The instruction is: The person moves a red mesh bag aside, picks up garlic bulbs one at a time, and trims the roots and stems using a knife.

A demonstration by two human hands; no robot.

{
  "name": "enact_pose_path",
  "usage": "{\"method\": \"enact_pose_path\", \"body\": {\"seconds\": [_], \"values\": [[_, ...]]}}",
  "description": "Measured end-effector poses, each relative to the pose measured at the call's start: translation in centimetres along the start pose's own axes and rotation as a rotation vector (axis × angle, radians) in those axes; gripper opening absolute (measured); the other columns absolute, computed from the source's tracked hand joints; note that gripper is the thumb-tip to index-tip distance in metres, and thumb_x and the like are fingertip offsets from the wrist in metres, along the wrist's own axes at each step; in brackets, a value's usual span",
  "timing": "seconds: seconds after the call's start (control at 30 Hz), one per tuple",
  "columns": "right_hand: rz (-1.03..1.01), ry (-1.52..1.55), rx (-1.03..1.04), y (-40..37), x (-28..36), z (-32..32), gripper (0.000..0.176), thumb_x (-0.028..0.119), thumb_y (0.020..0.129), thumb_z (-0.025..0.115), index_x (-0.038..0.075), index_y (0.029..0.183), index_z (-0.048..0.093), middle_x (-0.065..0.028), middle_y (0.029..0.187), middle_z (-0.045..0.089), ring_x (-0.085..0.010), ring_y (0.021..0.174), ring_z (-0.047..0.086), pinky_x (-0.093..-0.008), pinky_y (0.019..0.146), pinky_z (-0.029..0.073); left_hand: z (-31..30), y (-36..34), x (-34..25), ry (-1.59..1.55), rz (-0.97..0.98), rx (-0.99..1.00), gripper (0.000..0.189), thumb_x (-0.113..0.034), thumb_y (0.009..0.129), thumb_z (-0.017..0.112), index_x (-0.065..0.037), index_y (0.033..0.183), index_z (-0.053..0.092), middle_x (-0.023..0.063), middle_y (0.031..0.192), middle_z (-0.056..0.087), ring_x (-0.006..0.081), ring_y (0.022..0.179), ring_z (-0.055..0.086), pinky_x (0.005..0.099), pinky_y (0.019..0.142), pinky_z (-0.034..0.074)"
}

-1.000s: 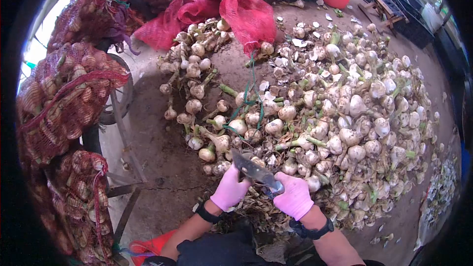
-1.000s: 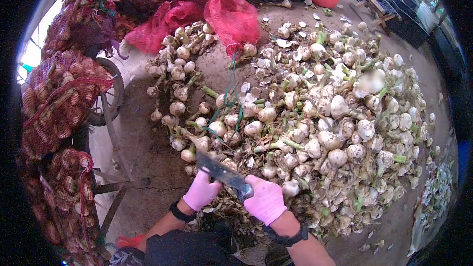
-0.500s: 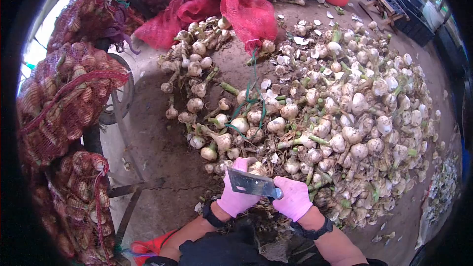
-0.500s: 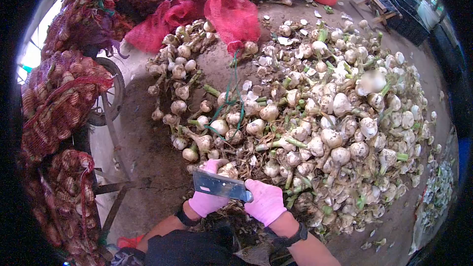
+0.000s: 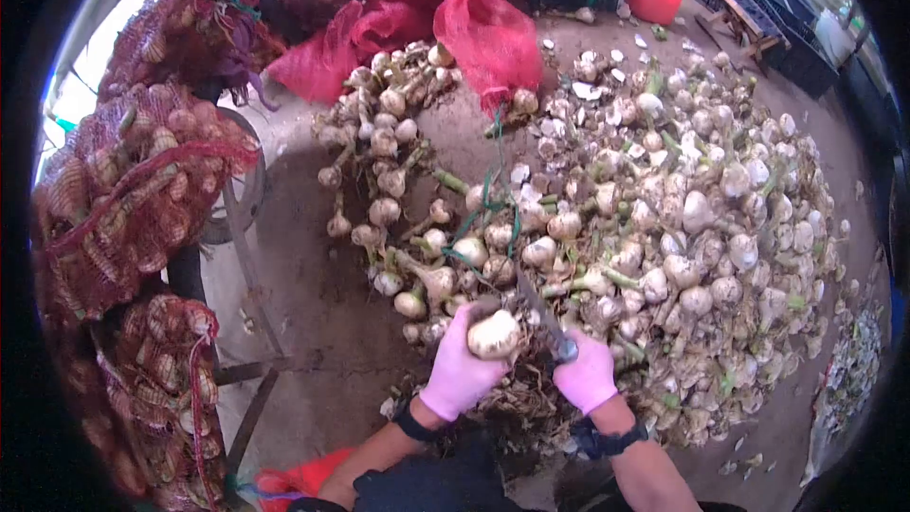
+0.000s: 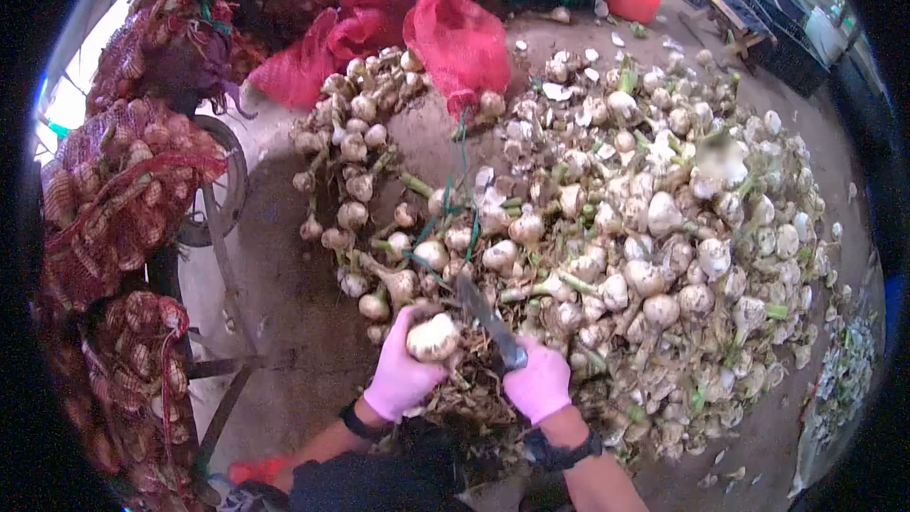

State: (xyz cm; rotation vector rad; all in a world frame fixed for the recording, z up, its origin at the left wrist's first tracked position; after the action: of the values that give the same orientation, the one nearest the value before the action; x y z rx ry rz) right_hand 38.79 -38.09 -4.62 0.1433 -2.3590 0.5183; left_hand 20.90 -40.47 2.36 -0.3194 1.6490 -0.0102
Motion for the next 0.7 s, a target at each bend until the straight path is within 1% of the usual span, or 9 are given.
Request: {"method": "enact_pose_path", "body": {"seconds": [0.07,0.2,0.37,0.47,0.53,0.6,0.63,0.67,0.7], "values": [[0.039,0.075,-0.039,0.4,-0.2,-0.5,0.015,0.004,0.07,0.06,0.007,0.085,0.063,-0.017,0.071,0.063,-0.0362,0.071,0.063,-0.0424,0.063,0.048,0.7,0.5,-0.2,-0.171,-0.08,0.022,0.071,-0.002,0.068,0.078,-0.002,0.129,0.042,0.0056,0.11,0.056,0.0127,0.1,0.056,0.0266,0.087,0.047],[0.0,0.162,-0.009,-0.4,0.8,-0.5,0.016,0.0,0.069,0.061,0.005,0.084,0.063,-0.0166,0.07,0.063,-0.0359,0.069,0.063,-0.0395,0.061,0.049,-0.6,1.4,-0.7,-0.016,-0.097,-0.024,0.064,-0.003,0.073,0.077,-0.002,0.128,0.045,0.0049,0.11,0.059,0.0118,0.099,0.058,0.0252,0.085,0.049],[-0.226,0.285,-0.063,-2.2,4.8,-1.7,0.024,0.005,0.064,0.064,0.008,0.087,0.064,-0.016,0.076,0.062,-0.0349,0.07,0.063,-0.0383,0.062,0.05,-2.4,1.4,3.6,-0.843,-0.283,-0.19,0.032,0.004,0.086,0.057,-0.004,0.116,0.051,0.0078,0.106,0.061,0.0186,0.095,0.062,0.0337,0.088,0.052],[-0.241,0.272,-0.059,-2.1,4.9,-1.3,0.025,0.004,0.063,0.064,0.008,0.087,0.064,-0.0161,0.078,0.063,-0.0347,0.071,0.063,-0.038,0.064,0.051,-0.6,0.2,8.5,-1.116,-0.479,-0.063,0.02,-0.004,0.091,0.053,-0.001,0.111,0.054,0.01,0.107,0.062,0.0207,0.098,0.061,0.0363,0.091,0.051],[-0.256,0.249,-0.08,-2.0,5.0,-1.7,0.024,0.005,0.062,0.064,0.008,0.086,0.064,-0.0159,0.078,0.063,-0.0347,0.073,0.064,-0.0373,0.066,0.052,0.5,-0.2,7.1,-1.041,-0.403,0.036,0.018,-0.009,0.095,0.048,0.002,0.107,0.056,0.0114,0.107,0.062,0.0224,0.099,0.061,0.0377,0.09,0.051],[-0.377,0.278,-0.169,-2.1,5.6,-3.0,0.026,0.0,0.063,0.063,0.005,0.088,0.064,-0.0177,0.073,0.062,-0.0353,0.07,0.064,-0.0366,0.062,0.05,2.4,-1.3,8.1,-1.398,-0.696,-0.004,0.02,-0.011,0.096,0.046,0.002,0.108,0.055,0.0116,0.106,0.062,0.0239,0.099,0.061,0.0377,0.09,0.051],[-0.303,0.212,-0.207,-1.4,4.1,-2.6,0.024,0.0,0.064,0.063,0.005,0.088,0.064,-0.0168,0.072,0.062,-0.0366,0.071,0.063,-0.0364,0.063,0.051,2.3,-1.0,8.4,-1.065,-0.542,0.035,0.021,-0.011,0.095,0.045,0.003,0.109,0.053,0.0131,0.106,0.061,0.0252,0.099,0.061,0.0373,0.092,0.051],[-0.015,0.136,-0.059,0.3,-0.6,0.4,0.018,-0.001,0.068,0.063,0.005,0.085,0.063,-0.0119,0.069,0.063,-0.0289,0.065,0.064,-0.0336,0.061,0.05,2.4,-1.2,8.3,-1.067,-0.535,0.038,0.021,-0.011,0.095,0.045,0.003,0.109,0.053,0.0131,0.106,0.061,0.0252,0.099,0.061,0.0373,0.092,0.051],[0.115,0.355,-0.042,0.5,-3.3,0.6,0.024,-0.002,0.067,0.062,0.003,0.09,0.063,-0.0103,0.073,0.065,-0.0243,0.068,0.064,-0.0319,0.064,0.05,3.5,-1.5,6.7,-1.318,-0.62,0.107,0.021,-0.01,0.095,0.045,0.003,0.109,0.053,0.0136,0.107,0.061,0.0256,0.101,0.06,0.0368,0.094,0.051]]}}
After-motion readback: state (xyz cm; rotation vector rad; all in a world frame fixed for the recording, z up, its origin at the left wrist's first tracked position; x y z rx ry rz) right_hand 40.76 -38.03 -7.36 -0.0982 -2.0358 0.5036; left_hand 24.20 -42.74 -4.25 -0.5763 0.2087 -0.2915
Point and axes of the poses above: each hand's wrist, its own y-axis towards the middle knuckle, its own z-axis out of the palm, x = y × z, the point moved 9 cm from there along y, towards the middle knuckle
